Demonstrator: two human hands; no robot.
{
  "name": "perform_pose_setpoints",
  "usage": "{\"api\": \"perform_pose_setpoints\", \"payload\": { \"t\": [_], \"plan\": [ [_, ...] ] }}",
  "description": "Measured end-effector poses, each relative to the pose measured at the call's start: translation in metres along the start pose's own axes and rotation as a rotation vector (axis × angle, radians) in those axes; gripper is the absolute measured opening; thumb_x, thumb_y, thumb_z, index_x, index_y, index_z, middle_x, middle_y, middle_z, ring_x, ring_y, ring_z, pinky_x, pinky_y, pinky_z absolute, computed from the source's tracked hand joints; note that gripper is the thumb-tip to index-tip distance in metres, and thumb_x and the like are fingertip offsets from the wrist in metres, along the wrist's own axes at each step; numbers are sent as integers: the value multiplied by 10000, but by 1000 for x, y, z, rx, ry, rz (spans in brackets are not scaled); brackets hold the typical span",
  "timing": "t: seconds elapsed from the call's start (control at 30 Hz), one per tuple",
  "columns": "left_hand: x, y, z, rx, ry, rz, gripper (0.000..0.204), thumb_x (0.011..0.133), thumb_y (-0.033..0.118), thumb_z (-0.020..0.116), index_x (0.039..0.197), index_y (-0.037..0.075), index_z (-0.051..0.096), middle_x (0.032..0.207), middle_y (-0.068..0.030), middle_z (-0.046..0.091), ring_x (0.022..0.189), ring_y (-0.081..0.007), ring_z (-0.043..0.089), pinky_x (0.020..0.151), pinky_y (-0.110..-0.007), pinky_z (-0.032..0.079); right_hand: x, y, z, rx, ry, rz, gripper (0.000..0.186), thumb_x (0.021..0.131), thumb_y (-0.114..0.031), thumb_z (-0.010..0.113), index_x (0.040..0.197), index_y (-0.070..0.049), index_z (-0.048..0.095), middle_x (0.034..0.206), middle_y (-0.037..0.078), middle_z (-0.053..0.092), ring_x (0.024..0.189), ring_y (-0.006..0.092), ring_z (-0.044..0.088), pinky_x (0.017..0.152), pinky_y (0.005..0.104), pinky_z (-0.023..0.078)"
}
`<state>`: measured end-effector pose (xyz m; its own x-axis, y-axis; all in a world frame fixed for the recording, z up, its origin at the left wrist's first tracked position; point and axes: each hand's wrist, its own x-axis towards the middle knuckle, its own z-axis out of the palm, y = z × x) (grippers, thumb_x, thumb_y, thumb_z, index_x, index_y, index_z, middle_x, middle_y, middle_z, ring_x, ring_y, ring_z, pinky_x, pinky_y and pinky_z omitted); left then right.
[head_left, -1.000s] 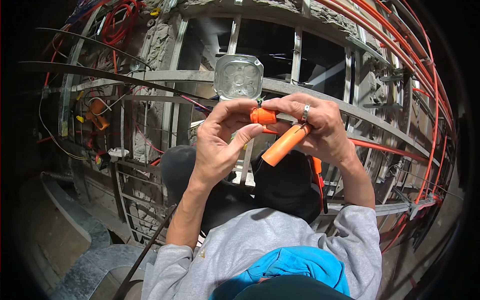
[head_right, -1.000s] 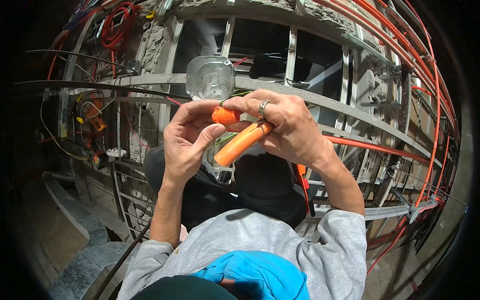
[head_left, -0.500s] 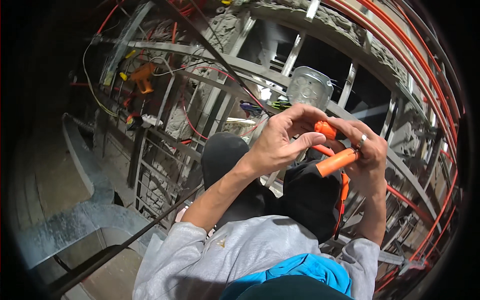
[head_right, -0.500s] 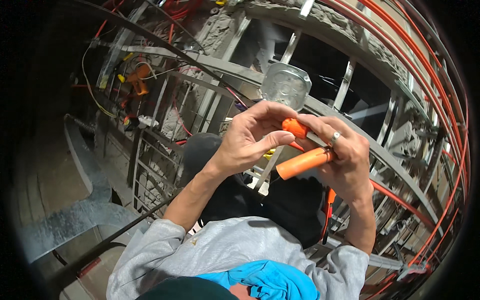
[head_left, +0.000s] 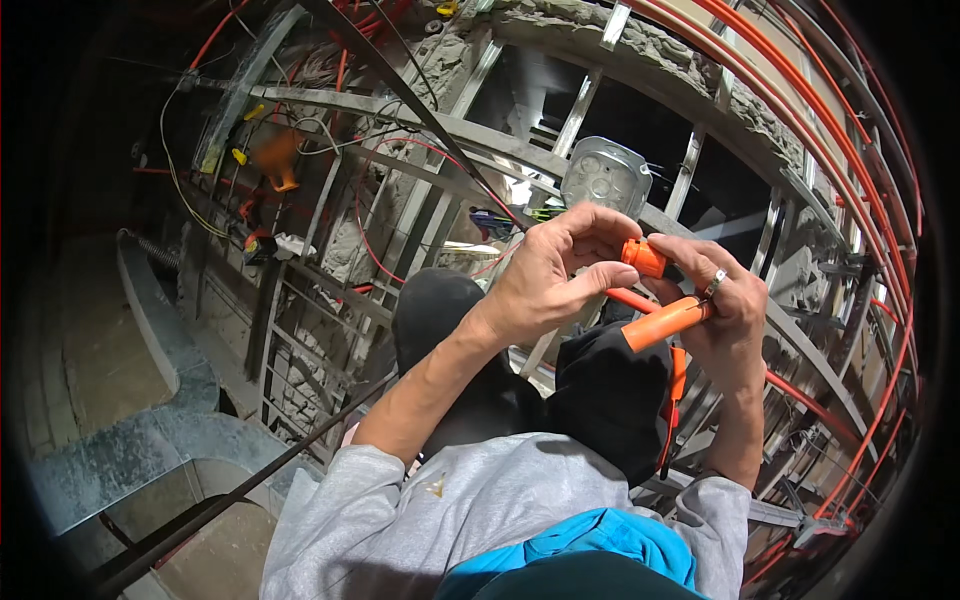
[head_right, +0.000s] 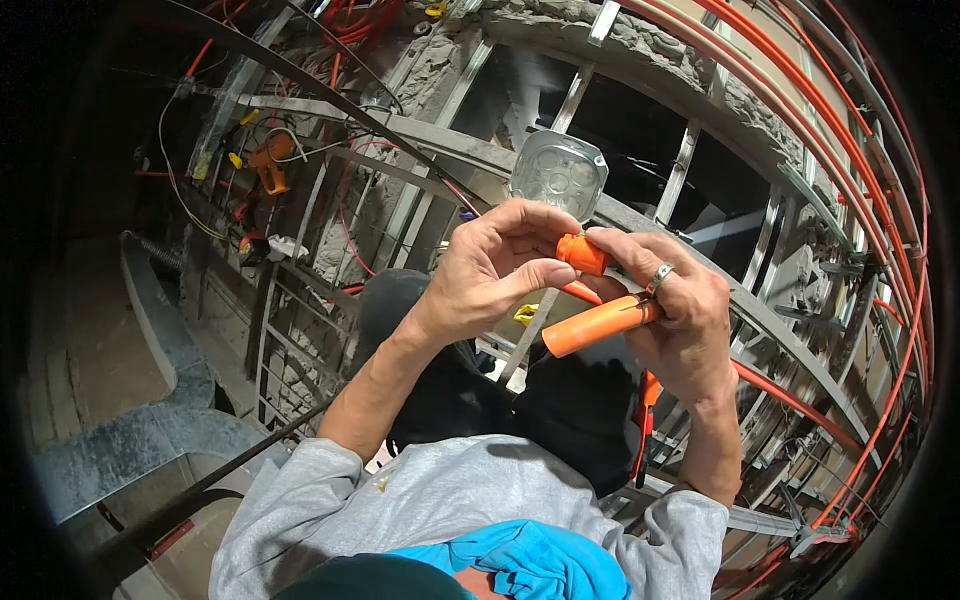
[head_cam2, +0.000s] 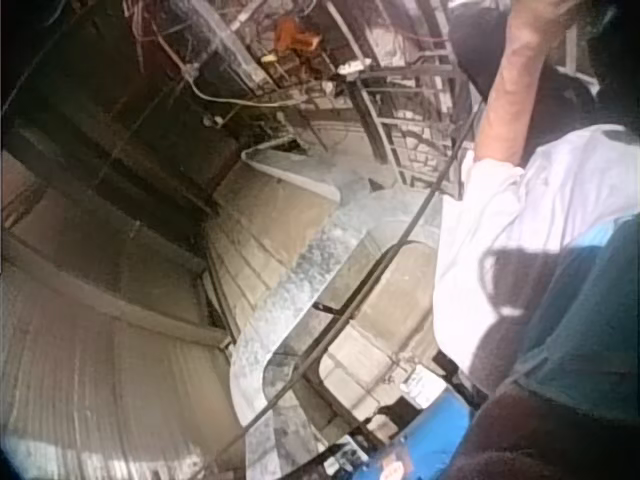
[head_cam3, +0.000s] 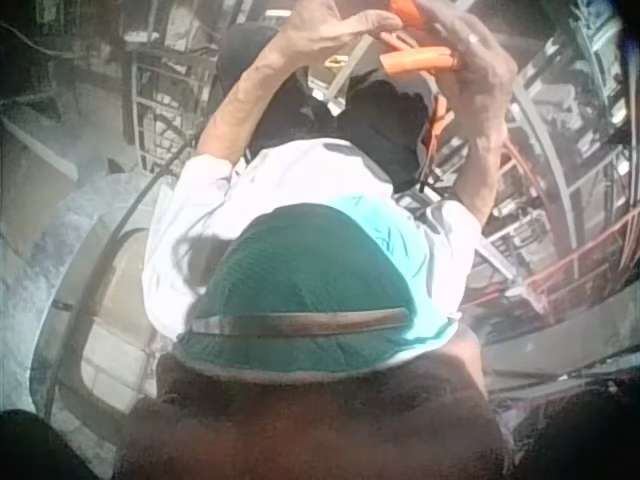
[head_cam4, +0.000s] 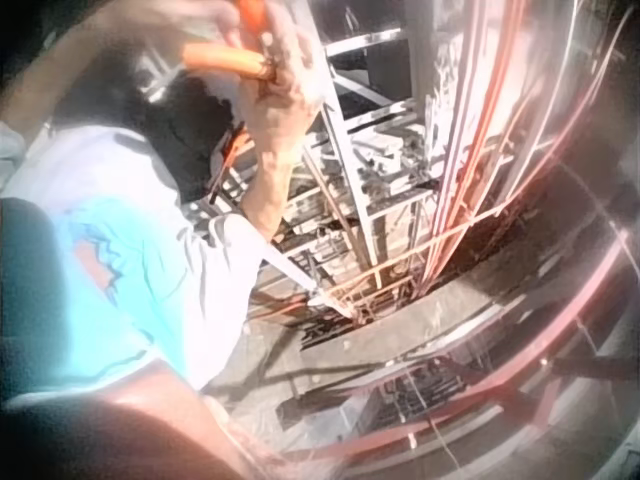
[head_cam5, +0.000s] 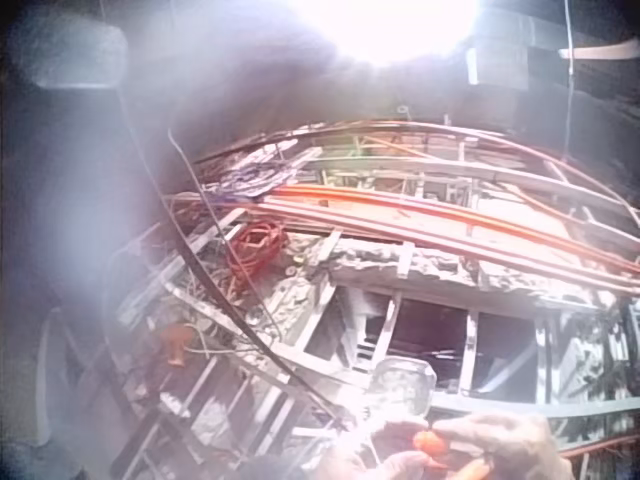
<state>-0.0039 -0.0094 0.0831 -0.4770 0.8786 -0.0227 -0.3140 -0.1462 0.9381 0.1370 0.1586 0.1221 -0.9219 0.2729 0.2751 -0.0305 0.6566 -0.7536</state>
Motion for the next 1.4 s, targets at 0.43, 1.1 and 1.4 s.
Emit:
{"api": "perform_pose_setpoints", "payload": {
  "t": [0.43,1.1,1.4],
  "plan": [
    [6,-11,5,59,18,56,447,969,195,746,1315,-19,561,1161,-111,667,1173,-175,641,975,-313,549,-3,14,-3,-50,28,-69,521,752,-13,791,1256,-119,711,1083,116,742,868,309,747,719,376,614],
    [40,-8,13,222,56,114,418,1085,374,548,1261,-5,581,1097,-81,633,969,-109,625,857,-256,536,13,34,-12,-107,98,-194,630,708,40,755,1299,-168,697,1086,92,732,795,261,741,633,323,621],
    [34,2,-3,87,-42,-70,342,1046,238,640,1248,-38,633,1017,-89,709,849,-140,696,757,-266,558,13,42,-11,-156,64,-211,568,751,20,703,1294,-145,692,1055,57,734,769,238,734,630,331,608]
  ]
}}
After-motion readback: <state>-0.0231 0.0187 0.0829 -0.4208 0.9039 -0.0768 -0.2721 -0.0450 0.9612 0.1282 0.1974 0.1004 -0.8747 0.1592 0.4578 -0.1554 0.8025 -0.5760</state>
